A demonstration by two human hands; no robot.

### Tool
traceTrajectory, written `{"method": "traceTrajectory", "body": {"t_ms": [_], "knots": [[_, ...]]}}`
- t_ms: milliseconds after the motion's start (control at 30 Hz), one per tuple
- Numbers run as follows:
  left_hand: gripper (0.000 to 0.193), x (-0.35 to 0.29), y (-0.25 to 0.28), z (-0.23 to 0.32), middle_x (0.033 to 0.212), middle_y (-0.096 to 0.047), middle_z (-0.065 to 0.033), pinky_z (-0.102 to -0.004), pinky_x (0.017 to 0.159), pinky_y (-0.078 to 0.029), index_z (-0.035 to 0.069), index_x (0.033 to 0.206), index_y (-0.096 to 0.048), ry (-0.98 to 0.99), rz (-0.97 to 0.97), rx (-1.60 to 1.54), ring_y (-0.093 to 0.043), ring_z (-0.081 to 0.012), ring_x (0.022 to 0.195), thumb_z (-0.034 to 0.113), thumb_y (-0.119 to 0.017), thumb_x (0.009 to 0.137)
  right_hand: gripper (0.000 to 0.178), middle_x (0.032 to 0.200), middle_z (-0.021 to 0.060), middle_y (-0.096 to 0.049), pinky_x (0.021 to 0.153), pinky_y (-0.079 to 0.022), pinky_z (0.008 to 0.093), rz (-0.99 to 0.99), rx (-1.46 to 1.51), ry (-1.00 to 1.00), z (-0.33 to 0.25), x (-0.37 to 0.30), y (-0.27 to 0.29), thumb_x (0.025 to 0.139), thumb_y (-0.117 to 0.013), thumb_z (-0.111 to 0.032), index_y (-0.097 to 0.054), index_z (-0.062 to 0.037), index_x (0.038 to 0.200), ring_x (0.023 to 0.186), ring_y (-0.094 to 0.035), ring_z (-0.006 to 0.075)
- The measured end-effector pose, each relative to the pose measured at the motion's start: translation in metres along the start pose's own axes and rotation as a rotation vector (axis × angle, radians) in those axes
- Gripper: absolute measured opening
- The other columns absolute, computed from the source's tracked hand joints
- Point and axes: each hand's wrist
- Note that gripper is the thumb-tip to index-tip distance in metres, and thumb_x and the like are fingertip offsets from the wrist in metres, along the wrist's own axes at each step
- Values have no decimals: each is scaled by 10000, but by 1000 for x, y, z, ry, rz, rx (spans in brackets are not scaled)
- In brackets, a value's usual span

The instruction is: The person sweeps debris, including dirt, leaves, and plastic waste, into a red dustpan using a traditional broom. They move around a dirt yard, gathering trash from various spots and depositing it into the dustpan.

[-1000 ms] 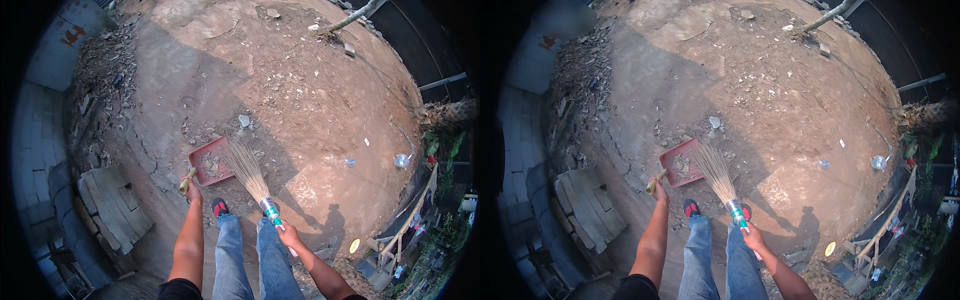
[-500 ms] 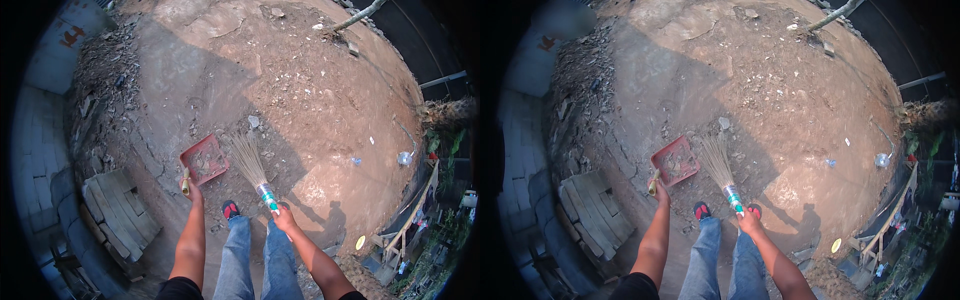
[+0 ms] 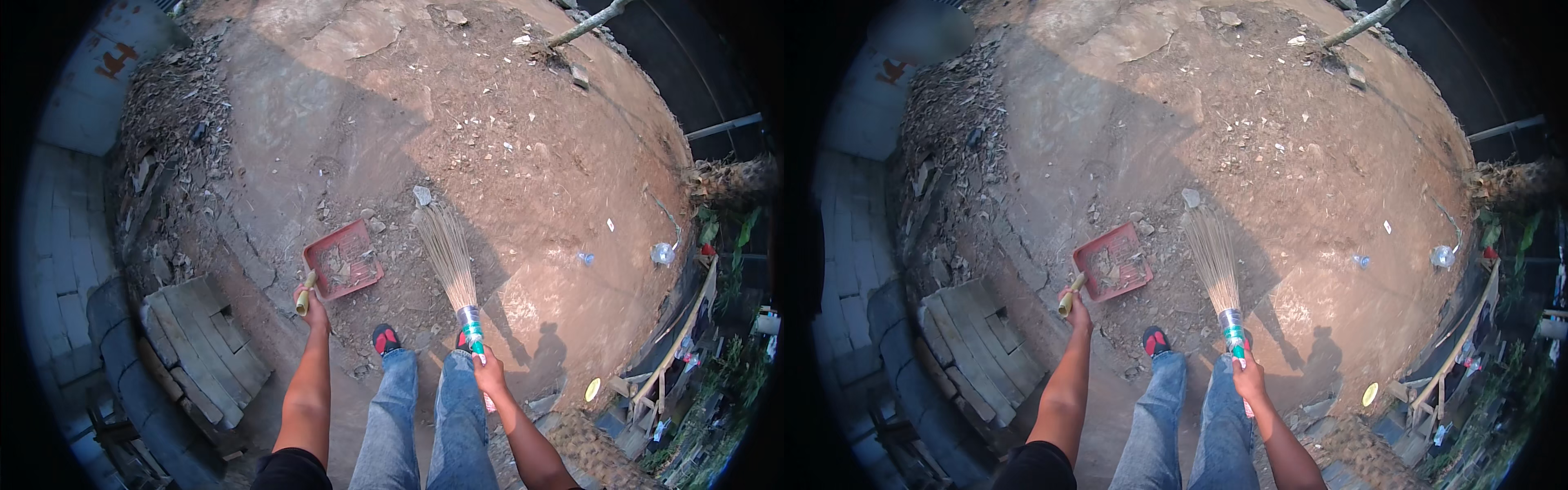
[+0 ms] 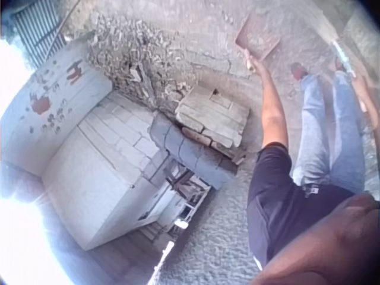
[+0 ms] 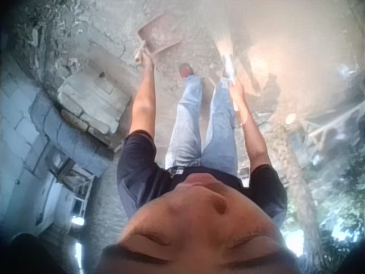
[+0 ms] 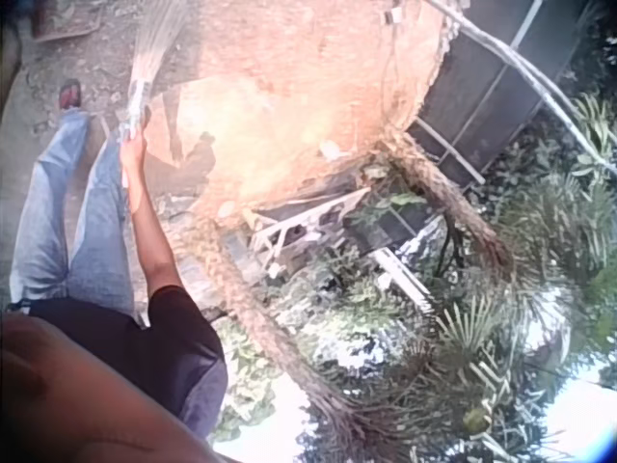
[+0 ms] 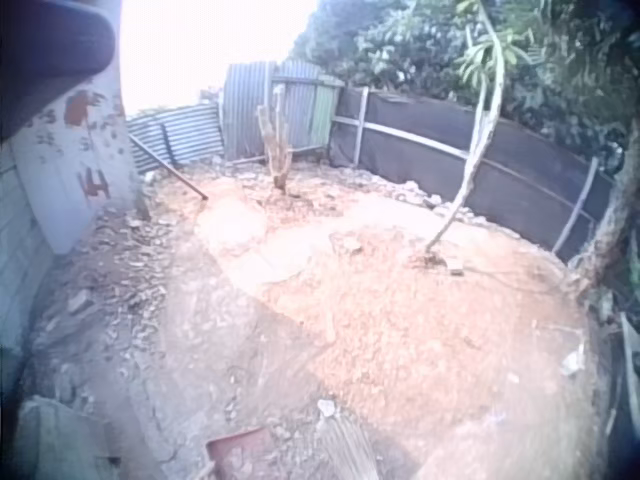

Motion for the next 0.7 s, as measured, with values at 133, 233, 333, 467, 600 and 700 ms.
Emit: {"method": "traceTrajectory", "body": {"t_ms": [133, 233, 333, 467, 600, 700], "knots": [[171, 6, 2, -10, 1286, -503, -38, -292, 955, -409, 169, 1040, -531, -6, -3, -81, -475, -177, 1188, 42, -574, 934, 300, 921, 270, -665, 769, -507, 484, -102, -45, -31, -8, 6, -50, 921, -594, -278, -595, -97, 1161, 905, -653, 441], [167, 3, 2, 0, 1282, -506, -33, -302, 962, -407, 172, 1035, -534, 56, -5, -147, -475, -178, 1194, 51, -584, 931, 353, 897, 253, -671, 748, -509, 486, -278, -26, 6, -11, -27, -69, 928, -595, -301, -574, -117, 1228, 884, -657, 437], [159, 8, 10, 4, 1281, -508, -26, -305, 964, -404, 176, 1028, -540, 95, -3, -144, -477, -177, 1194, 65, -595, 928, 374, 856, 216, -675, 706, -516, 433, -357, 58, 24, -11, -67, -64, 928, -611, -306, -573, -136, 1259, 836, -685, 384], [164, 11, 15, 7, 1275, -518, -21, -266, 859, -413, 173, 1006, -538, 105, 14, -153, -487, -137, 1046, 42, -593, 923, 371, 850, 206, -674, 696, -515, 426, -295, 100, 4, -29, -99, -36, 931, -613, -297, -575, -129, 1260, 814, -689, 369], [167, -2, 7, 12, 1267, -523, -22, -245, 817, -418, 171, 993, -533, 113, 6, -171, -491, -116, 976, 28, -588, 924, 361, 939, 246, -674, 741, -511, 487, -104, 149, -38, -11, -74, -31, 942, -586, -285, -556, -122, 1264, 914, -652, 441], [169, -1, 17, 6, 1257, -522, -18, -241, 837, -418, 176, 996, -531, 176, -11, -179, -503, -124, 1020, 31, -583, 929, 355, 913, 277, -661, 734, -503, 516, -83, 66, -63, 1, -29, -43, 939, -578, -271, -550, -86, 1240, 893, -649, 450]]}}
Point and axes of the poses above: each hand's wrist, its own x-axis towards the middle knuckle, its own y-axis out of the back of the hand, z = x × y
